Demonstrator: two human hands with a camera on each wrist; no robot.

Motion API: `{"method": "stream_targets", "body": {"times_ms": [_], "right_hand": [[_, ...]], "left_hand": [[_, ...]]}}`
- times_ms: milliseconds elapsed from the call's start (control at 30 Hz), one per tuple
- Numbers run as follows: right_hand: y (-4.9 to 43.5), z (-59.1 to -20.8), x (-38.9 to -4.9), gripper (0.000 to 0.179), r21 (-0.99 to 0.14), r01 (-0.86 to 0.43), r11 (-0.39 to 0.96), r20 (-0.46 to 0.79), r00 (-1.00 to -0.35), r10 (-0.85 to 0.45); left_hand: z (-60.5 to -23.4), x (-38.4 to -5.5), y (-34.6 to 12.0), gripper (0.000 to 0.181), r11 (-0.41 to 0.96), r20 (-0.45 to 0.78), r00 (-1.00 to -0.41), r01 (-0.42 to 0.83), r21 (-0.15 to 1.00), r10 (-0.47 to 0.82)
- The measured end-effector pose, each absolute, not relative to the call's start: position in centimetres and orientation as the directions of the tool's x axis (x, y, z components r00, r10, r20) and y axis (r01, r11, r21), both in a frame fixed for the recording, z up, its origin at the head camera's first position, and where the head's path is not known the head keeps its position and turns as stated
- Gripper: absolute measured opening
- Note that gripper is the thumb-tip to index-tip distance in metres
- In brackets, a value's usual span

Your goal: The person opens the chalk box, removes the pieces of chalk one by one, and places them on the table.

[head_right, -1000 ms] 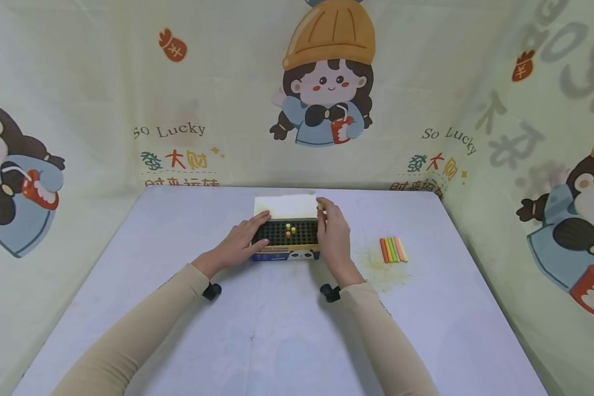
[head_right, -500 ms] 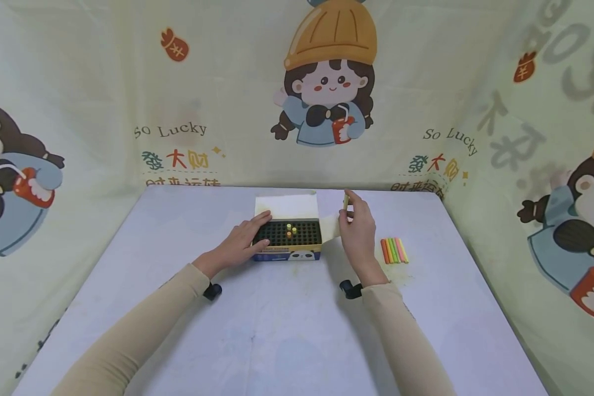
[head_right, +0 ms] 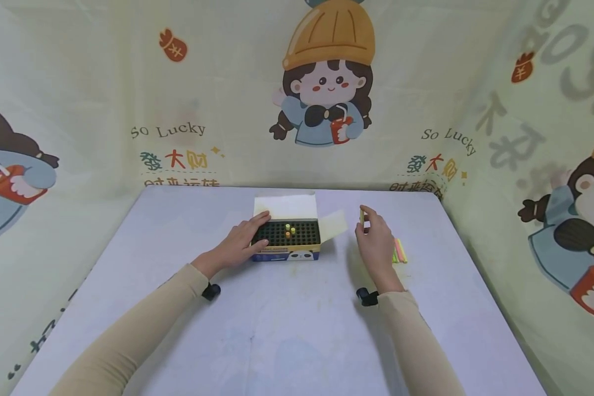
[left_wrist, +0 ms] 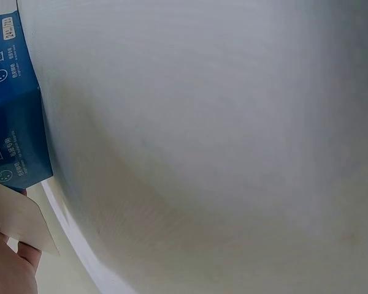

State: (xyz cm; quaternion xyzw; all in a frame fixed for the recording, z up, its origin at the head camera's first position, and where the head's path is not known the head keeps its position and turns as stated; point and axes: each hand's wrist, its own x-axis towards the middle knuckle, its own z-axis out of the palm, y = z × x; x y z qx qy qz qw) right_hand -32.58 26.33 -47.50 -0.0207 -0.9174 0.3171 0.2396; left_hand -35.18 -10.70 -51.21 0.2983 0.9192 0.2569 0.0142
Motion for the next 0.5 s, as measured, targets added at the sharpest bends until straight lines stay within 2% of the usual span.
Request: {"method": "stream_targets", "body": {"times_ms": [133, 500], "right_hand": [[27.6, -48.0, -32.4, 0.044, -0.533, -0.044, 0.845, 0.323, -0.934, 0.155], [29.8, -49.3, -32.0, 0.039, -0.455, 0.039, 0.89, 0.14, -0.983, 0.115]], "left_hand": [[-51.1, -35.1, -10.7, 0.075, 0.696, 0.121, -0.827, 0.533, 0.48, 0.549], [-51.4, -35.2, -10.8, 0.074, 0.687, 0.135, -0.823, 0.54, 0.486, 0.551]]}}
